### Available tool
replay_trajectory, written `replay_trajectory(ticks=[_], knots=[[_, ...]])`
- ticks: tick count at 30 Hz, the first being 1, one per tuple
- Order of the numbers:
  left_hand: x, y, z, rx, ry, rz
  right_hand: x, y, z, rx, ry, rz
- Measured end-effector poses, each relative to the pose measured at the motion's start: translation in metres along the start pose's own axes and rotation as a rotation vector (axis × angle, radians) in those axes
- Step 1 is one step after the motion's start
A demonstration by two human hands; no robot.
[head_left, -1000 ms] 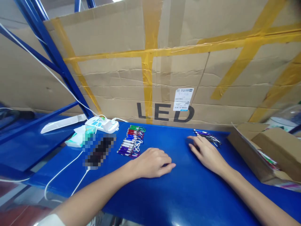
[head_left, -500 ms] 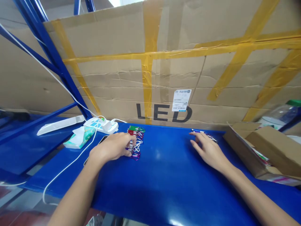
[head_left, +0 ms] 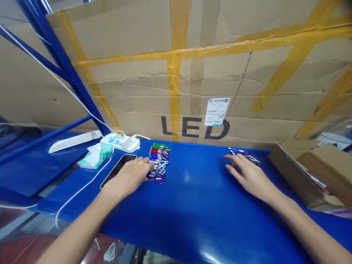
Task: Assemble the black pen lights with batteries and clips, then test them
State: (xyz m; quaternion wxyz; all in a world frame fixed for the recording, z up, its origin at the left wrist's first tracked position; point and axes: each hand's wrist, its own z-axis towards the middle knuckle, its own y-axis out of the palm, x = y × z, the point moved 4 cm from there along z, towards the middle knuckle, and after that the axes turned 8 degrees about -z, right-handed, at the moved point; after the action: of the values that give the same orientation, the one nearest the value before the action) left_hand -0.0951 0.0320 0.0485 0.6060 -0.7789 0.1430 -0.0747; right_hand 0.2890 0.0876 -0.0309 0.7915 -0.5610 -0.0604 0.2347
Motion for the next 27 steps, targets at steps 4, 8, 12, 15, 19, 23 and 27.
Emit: replay_trajectory(ticks=[4, 8, 12, 15, 19, 23, 27], knots=[[0.001, 0.001, -0.005, 0.010, 0.073, -0.072, -0.003, -0.003, -0.001, -0.020, -0.024, 0.016], [0.015, 0.006, -0.016, -0.035, 0.101, -0.143, -0.007, -0.003, -0.002, -0.052, -0.050, 0.035], [0.057, 0.013, -0.015, -0.026, 0.252, -0.113, -0.012, 0.000, -0.004, -0.084, -0.065, 0.050], [0.094, 0.018, 0.001, 0.028, 0.380, -0.008, -0.015, 0.001, -0.004, -0.092, -0.078, 0.060], [0.133, 0.019, 0.030, 0.178, 0.594, 0.028, -0.016, 0.001, -0.004, -0.064, -0.084, 0.073], [0.140, 0.021, 0.057, 0.262, 0.626, -0.086, -0.023, -0.007, -0.003, 0.013, -0.084, 0.118], [0.128, 0.032, 0.073, 0.315, 0.604, -0.361, -0.044, -0.014, -0.004, -0.032, -0.135, 0.233]])
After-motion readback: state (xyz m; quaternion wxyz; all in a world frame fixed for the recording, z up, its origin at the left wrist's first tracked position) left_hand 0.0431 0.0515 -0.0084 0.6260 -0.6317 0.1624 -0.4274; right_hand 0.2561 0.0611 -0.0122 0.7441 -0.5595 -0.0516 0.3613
